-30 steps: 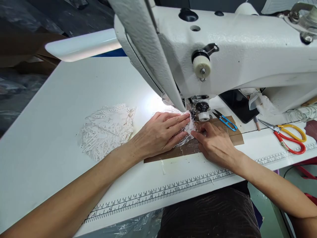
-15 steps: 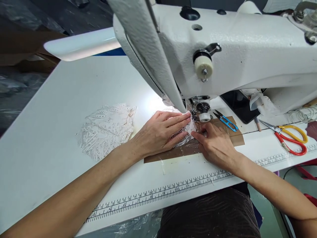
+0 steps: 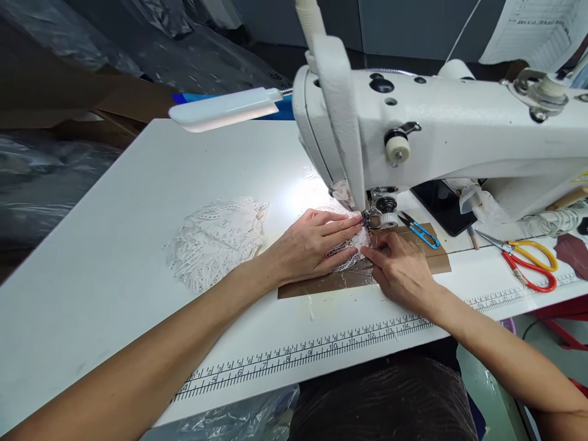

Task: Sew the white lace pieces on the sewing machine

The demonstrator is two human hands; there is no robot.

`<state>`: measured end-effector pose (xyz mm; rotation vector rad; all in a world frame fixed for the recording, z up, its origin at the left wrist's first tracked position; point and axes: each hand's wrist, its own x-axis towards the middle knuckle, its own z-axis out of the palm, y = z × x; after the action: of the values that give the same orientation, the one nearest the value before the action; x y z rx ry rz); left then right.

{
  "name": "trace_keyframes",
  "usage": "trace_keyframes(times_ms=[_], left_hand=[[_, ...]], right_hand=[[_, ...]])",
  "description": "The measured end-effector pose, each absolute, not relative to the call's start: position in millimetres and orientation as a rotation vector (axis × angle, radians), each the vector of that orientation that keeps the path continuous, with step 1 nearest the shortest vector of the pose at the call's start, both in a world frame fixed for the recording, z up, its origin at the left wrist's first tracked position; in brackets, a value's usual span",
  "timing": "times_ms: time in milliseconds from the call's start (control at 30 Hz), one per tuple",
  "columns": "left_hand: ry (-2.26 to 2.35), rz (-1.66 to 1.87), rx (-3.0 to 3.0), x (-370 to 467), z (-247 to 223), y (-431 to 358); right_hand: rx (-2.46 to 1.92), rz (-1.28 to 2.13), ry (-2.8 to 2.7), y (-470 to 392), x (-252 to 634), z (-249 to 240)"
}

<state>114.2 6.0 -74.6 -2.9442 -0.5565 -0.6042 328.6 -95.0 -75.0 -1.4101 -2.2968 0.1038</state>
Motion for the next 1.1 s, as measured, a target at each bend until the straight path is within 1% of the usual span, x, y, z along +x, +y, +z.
trace_keyframes(times_ms=[300,600,867,1100], left_hand=[[-0.628,-0.51,-2.984,115,-72,6],[-0.629,-0.521,-2.98,115,-73,7],[-0.599,-0.562,-2.951,116,-72,6],[-0.587,-0.717,-2.851,124,-66,-11]], right_hand=[[-1.381,0.068,-2.285,-94,330,-81],[-1.401,0.104,-2.274,-95,329,-82],[-1.366,0.139,-2.246,-95,329,-81],[-1.402,0.129,-2.232,-95,329,-81]])
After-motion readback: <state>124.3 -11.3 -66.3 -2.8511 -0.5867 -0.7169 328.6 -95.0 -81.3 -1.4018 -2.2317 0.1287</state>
